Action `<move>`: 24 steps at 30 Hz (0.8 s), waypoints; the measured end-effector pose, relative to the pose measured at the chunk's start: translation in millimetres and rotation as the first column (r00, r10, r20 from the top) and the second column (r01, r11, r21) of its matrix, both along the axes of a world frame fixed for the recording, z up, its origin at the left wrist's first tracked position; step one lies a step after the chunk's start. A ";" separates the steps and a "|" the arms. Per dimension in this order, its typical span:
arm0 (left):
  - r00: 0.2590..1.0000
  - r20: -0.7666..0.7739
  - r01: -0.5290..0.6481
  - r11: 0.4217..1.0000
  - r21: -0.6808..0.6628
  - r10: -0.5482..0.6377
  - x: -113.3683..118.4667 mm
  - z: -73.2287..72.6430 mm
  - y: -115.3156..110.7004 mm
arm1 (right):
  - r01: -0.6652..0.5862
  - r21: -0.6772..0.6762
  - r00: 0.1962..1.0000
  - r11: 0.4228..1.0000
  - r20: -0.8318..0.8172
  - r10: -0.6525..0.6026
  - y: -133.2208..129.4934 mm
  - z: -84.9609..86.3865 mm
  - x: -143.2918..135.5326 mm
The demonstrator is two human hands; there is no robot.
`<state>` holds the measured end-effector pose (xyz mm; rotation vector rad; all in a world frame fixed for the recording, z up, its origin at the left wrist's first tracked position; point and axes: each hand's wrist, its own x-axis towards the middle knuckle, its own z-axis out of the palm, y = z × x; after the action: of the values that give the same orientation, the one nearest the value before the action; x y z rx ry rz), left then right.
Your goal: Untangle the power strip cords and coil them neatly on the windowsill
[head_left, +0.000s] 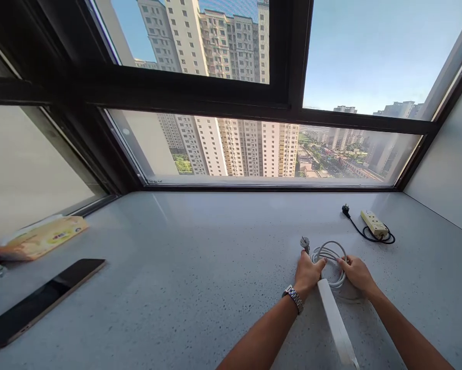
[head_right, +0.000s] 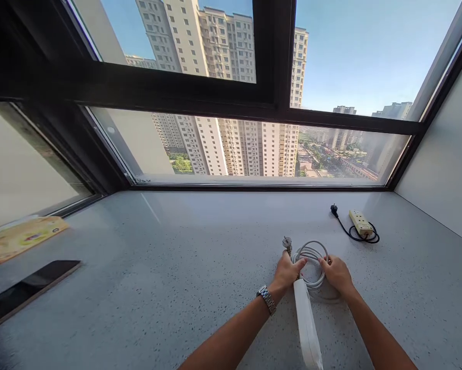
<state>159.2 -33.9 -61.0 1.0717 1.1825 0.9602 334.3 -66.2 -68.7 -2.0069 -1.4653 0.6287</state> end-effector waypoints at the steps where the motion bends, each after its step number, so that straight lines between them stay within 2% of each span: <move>1: 0.999 -0.049 -0.009 1.000 0.022 0.010 -2.4 3.5 -0.8 | 0.018 0.034 0.993 0.999 0.118 -0.022 1.5 -3.2 -0.9; 4: 0.954 -0.300 0.006 0.992 0.125 0.032 -6.7 13.5 -4.6 | 0.050 0.179 0.918 0.983 0.378 -0.116 2.6 -13.3 -1.8; 7: 0.871 -0.491 0.105 0.972 0.210 0.011 -9.0 15.9 -8.5 | 0.005 0.286 0.865 0.958 0.480 -0.148 -0.4 -22.5 -0.2; 11: 0.868 -0.494 0.124 0.939 0.320 0.054 -15.7 5.4 -13.8 | -0.060 0.282 0.840 0.958 0.532 -0.104 -4.4 -30.2 3.8; 14: 0.873 -0.485 0.185 0.883 0.431 0.054 -26.5 1.4 -21.6 | -0.088 0.264 0.830 0.960 0.553 -0.076 -4.5 -34.7 6.2; 17: 0.870 -0.474 0.376 0.801 0.467 -0.133 -42.6 7.6 -34.3 | -0.114 0.262 0.828 0.958 0.558 -0.054 -4.3 -38.8 7.3; 18: 0.851 -0.475 0.459 0.756 0.467 -0.222 -48.6 10.4 -39.1 | -0.121 0.266 0.830 0.956 0.556 -0.050 -4.4 -39.7 7.2; 20: 0.759 -0.526 0.634 0.618 0.465 -0.383 -59.2 13.2 -48.5 | -0.137 0.272 0.837 0.953 0.546 -0.036 -4.8 -41.1 6.1; 22: 0.647 -0.620 0.756 0.479 0.446 -0.443 -64.8 10.6 -55.8 | -0.144 0.280 0.850 0.949 0.527 -0.026 -4.4 -41.9 4.7; 23: 0.611 -0.657 0.785 0.442 0.434 -0.441 -64.7 7.4 -58.2 | -0.143 0.289 0.860 0.947 0.510 -0.026 -3.6 -42.2 4.5; 24: 0.598 -0.679 0.793 0.436 0.426 -0.426 -62.5 3.6 -59.7 | -0.138 0.305 0.873 0.942 0.486 -0.030 -2.4 -42.5 4.8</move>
<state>96.7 -93.6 -57.3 2.3173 0.5988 0.4935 339.1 -68.6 -111.2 -1.9320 -1.7778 -0.1281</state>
